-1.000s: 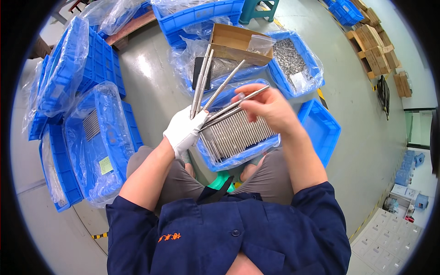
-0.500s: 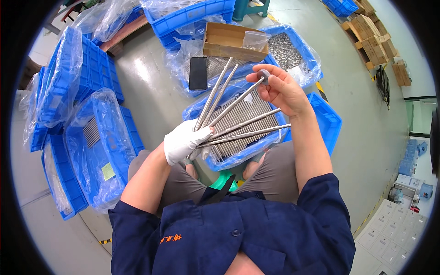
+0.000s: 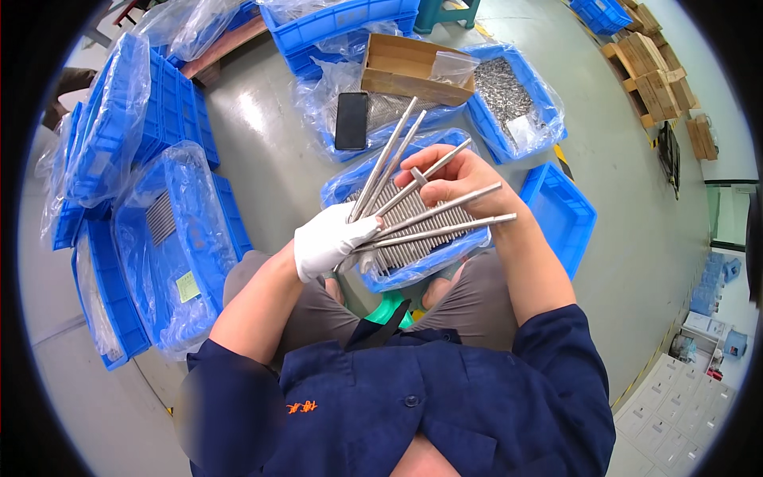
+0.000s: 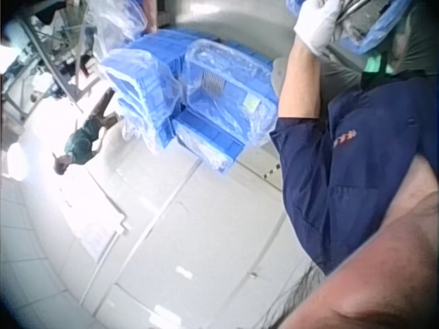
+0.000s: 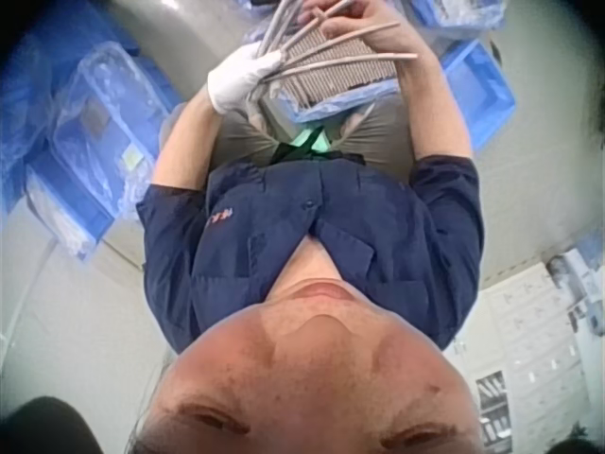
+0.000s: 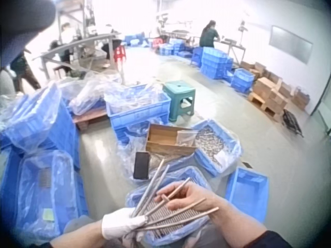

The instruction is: Inspecting, cleaning, and sorting metal rods and rings in an industrial warehouse setting.

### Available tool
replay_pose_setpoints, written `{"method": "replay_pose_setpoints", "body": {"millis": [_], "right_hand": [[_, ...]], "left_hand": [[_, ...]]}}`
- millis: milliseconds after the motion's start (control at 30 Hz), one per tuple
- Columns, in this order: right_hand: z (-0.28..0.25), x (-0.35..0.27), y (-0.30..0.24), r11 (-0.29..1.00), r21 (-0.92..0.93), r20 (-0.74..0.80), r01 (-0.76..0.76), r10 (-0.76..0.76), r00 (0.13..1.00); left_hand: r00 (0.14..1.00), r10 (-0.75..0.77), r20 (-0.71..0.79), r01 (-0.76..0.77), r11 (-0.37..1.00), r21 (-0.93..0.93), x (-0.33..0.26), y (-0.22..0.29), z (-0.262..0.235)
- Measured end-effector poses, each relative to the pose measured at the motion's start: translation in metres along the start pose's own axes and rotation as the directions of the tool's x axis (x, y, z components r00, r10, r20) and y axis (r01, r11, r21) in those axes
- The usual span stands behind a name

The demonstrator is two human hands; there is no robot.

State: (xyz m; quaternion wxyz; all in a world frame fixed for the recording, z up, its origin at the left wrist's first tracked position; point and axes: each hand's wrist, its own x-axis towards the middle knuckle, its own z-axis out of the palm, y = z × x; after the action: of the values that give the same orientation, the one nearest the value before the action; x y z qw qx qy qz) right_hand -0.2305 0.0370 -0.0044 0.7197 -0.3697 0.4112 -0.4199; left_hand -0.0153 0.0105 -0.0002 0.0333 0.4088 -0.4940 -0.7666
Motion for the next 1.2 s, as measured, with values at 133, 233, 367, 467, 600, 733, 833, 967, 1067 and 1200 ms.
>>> {"method": "replay_pose_setpoints", "body": {"millis": [133, 233, 367, 467, 600, 733, 833, 967, 1067, 1200], "right_hand": [[-0.003, 0.002, -0.007, 0.996, -0.088, -0.030, 0.007, -0.009, 1.000], [-0.031, -0.002, -0.012, 0.973, -0.111, -0.096, 0.200, -0.211, 0.973], [-0.058, -0.004, -0.017, 0.958, 0.047, -0.175, 0.283, -0.271, 0.946], [-0.050, 0.009, -0.007, 0.984, 0.056, -0.157, 0.170, -0.160, 0.975], [-0.048, 0.005, -0.010, 0.977, 0.126, -0.046, 0.170, -0.165, 0.985], [-0.046, 0.003, -0.008, 0.976, 0.139, 0.055, 0.168, -0.177, 0.983], [-0.038, 0.003, -0.005, 0.993, 0.048, 0.023, 0.110, -0.112, 0.993], [-0.036, 0.002, -0.004, 0.993, 0.085, 0.003, 0.078, -0.078, 0.997], [-0.033, 0.000, -0.007, 0.997, -0.004, -0.027, 0.072, -0.073, 0.997], [-0.020, 0.001, -0.006, 1.000, 0.003, 0.023, -0.021, 0.021, 1.000]], "left_hand": [[0.999, 0.011, -0.031, -0.013, 0.997, -0.072, 0.005, -0.004, -0.004], [0.998, -0.032, 0.052, 0.031, 0.999, 0.031, 0.004, -0.011, -0.011], [0.988, -0.002, 0.158, -0.020, 0.990, 0.139, -0.002, -0.003, -0.009], [0.975, -0.025, 0.219, -0.003, 0.992, 0.124, -0.004, -0.004, -0.008], [0.973, -0.004, 0.232, -0.033, 0.987, 0.155, -0.003, -0.011, -0.012], [0.958, -0.053, 0.280, 0.023, 0.994, 0.107, -0.005, -0.006, -0.012], [0.972, -0.008, 0.237, -0.011, 0.997, 0.081, -0.006, -0.005, -0.009], [0.972, -0.019, 0.236, -0.004, 0.995, 0.095, -0.006, -0.003, -0.011], [0.978, -0.020, 0.209, 0.004, 0.997, 0.073, -0.004, -0.011, -0.013], [0.981, 0.041, 0.187, -0.058, 0.995, 0.083, -0.003, -0.014, -0.010]]}}
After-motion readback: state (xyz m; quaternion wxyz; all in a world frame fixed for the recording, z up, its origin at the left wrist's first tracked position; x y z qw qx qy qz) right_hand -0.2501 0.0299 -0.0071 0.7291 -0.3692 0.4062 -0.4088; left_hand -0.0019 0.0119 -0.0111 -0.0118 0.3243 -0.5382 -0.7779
